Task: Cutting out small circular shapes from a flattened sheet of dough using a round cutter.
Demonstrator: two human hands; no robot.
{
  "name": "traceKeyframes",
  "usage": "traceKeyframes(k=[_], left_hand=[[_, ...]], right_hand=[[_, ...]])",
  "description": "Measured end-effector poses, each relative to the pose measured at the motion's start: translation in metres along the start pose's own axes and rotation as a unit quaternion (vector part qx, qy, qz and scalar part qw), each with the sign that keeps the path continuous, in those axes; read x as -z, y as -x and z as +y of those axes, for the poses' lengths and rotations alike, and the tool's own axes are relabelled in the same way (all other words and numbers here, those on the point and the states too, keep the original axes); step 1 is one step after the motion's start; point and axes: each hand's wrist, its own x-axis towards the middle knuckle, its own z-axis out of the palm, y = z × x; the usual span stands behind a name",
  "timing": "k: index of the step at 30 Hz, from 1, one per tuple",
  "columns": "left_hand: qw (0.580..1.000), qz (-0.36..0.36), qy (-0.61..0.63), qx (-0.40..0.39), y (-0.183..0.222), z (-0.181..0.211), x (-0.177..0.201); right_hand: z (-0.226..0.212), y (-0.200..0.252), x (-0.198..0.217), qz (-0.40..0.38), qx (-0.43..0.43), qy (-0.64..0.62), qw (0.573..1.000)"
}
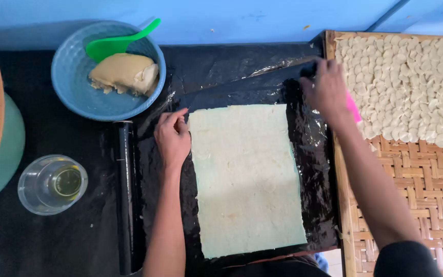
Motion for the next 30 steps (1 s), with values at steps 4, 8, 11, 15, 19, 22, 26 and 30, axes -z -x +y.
traceKeyframes(k=[4, 8, 11, 15, 19, 22, 26, 30], left_hand=[[1.000, 0.006, -0.001, 0.009, 0.004, -0.002, -0.001], [1.000, -0.004, -0.017, -0.008, 0.006, -0.006, 0.000], [1.000, -0.001, -0.019, -0.021, 0.007, -0.006, 0.001], [0.999, 0.001, -0.028, -0.025, 0.008, -0.005, 0.000], [0.999, 0.000, -0.034, -0.019, 0.006, -0.003, 0.001], [0.999, -0.004, -0.036, -0.008, 0.005, -0.002, 0.001], [0.999, -0.011, -0.038, 0.004, 0.004, 0.000, 0.000], [0.999, -0.012, -0.048, 0.012, 0.006, 0.002, 0.001]], right_hand=[[-0.143, 0.040, 0.059, 0.013, 0.060, -0.164, 0.985], [-0.224, 0.058, 0.058, -0.101, 0.121, -0.267, 0.951], [-0.248, 0.051, 0.047, -0.080, 0.167, -0.244, 0.952], [-0.258, 0.036, 0.036, -0.057, 0.199, -0.186, 0.961], [-0.265, 0.030, 0.026, -0.065, 0.220, -0.162, 0.960], [-0.269, 0.026, 0.016, -0.072, 0.232, -0.135, 0.961], [-0.276, 0.023, 0.001, -0.097, 0.231, -0.050, 0.967], [-0.287, 0.029, -0.008, -0.104, 0.174, 0.032, 0.979]])
